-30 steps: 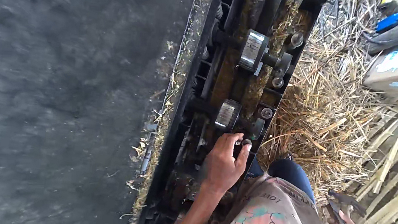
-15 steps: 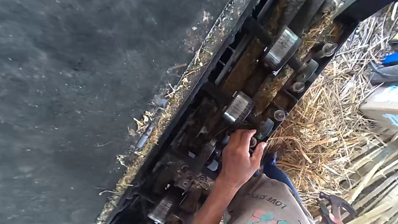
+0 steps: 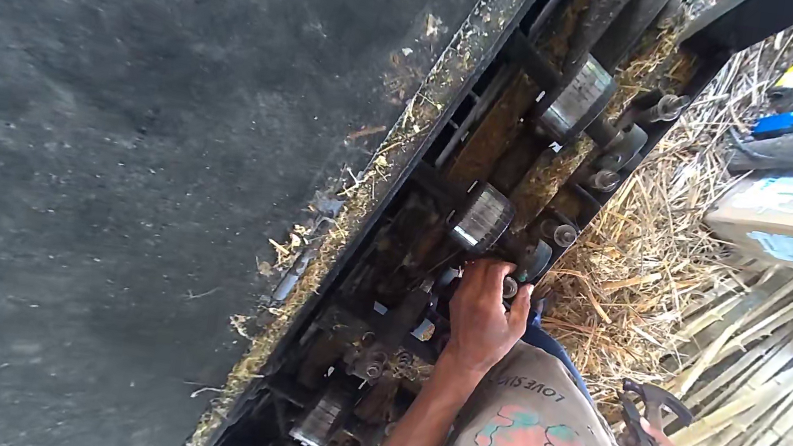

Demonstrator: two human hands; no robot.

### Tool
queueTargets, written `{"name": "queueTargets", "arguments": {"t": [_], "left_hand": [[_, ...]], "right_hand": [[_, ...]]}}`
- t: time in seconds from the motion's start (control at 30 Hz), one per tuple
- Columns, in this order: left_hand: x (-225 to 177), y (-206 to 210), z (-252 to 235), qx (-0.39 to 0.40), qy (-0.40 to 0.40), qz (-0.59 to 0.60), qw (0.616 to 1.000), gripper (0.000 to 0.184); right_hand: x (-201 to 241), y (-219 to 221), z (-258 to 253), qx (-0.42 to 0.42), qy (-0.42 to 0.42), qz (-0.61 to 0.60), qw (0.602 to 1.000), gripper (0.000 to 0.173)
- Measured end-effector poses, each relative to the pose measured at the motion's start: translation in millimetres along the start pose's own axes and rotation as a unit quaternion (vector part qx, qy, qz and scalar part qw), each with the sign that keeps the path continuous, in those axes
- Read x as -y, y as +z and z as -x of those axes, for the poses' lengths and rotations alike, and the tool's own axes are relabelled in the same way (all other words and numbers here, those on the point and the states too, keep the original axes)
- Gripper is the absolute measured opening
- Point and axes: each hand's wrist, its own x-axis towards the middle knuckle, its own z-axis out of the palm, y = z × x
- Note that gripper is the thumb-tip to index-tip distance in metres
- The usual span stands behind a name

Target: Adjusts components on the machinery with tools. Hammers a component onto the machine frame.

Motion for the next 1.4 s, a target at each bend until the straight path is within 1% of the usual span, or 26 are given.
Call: {"name": "queueTargets", "arguments": {"t": [0.1,0.17,0.27,0.37,0.43,0.5,0.63,0.77,0.8,0.87,0.97,1.03,1.1,1.13,1.23,1.27,1.3,1.33,1.37,1.4], "left_hand": [[-2,3,2,-0.008,0.007,-0.007,1.000,0.038],[-5,1,9,-0.040,0.020,-0.007,0.999,0.044],[-9,-4,30,-0.110,0.053,-0.006,0.992,0.039],[-12,-6,53,-0.115,0.037,-0.032,0.992,0.036],[-19,-7,64,-0.089,0.017,-0.047,0.995,0.036],[-28,-4,69,-0.038,-0.008,-0.049,0.998,0.038],[-47,9,67,0.030,-0.051,-0.072,0.996,0.060],[-59,15,54,0.131,-0.145,-0.086,0.977,0.071],[-61,16,51,0.149,-0.167,-0.075,0.972,0.073],[-62,20,48,0.160,-0.192,-0.047,0.967,0.076],[-66,28,49,0.142,-0.205,-0.002,0.968,0.084],[-69,33,50,0.131,-0.217,0.030,0.967,0.090],[-71,39,49,0.113,-0.238,0.077,0.962,0.092],[-71,42,49,0.105,-0.246,0.097,0.959,0.092],[-71,52,49,0.082,-0.260,0.132,0.953,0.092],[-71,55,51,0.074,-0.263,0.140,0.952,0.092],[-70,56,53,0.068,-0.267,0.146,0.950,0.092],[-70,57,55,0.061,-0.270,0.153,0.949,0.091],[-69,57,58,0.052,-0.271,0.164,0.947,0.088],[-68,58,61,0.043,-0.267,0.174,0.947,0.087]], "right_hand": [[1,3,0,0.021,-0.001,0.002,1.000,0.038],[3,7,3,0.025,-0.007,0.007,1.000,0.040],[6,5,1,0.011,-0.004,0.005,1.000,0.041],[7,-6,-7,0.015,-0.006,0.002,1.000,0.040],[10,-16,-13,0.028,-0.013,0.001,1.000,0.039],[14,-28,-20,0.040,-0.019,0.011,0.999,0.038],[22,-49,-29,0.055,-0.023,0.028,0.998,0.041],[28,-72,-31,0.051,-0.022,0.031,0.998,0.041],[28,-79,-35,0.045,-0.029,0.031,0.998,0.041],[27,-95,-41,0.047,-0.040,0.034,0.997,0.041],[31,-105,-34,0.036,-0.053,0.039,0.997,0.033],[43,-85,1,0.003,-0.047,0.064,0.997,0.026],[46,-76,20,-0.027,-0.041,0.074,0.996,0.023],[44,-83,17,-0.023,-0.044,0.066,0.997,0.023],[28,-137,-21,0.065,-0.064,0.022,0.996,0.028],[24,-150,-27,0.075,-0.067,0.017,0.995,0.030],[27,-149,-18,0.045,-0.050,0.031,0.997,0.030],[34,-137,-3,-0.026,-0.013,0.058,0.998,0.028],[29,-139,-6,-0.049,-0.020,0.055,0.997,0.029],[18,-156,-20,-0.022,-0.050,0.034,0.998,0.030]]}}
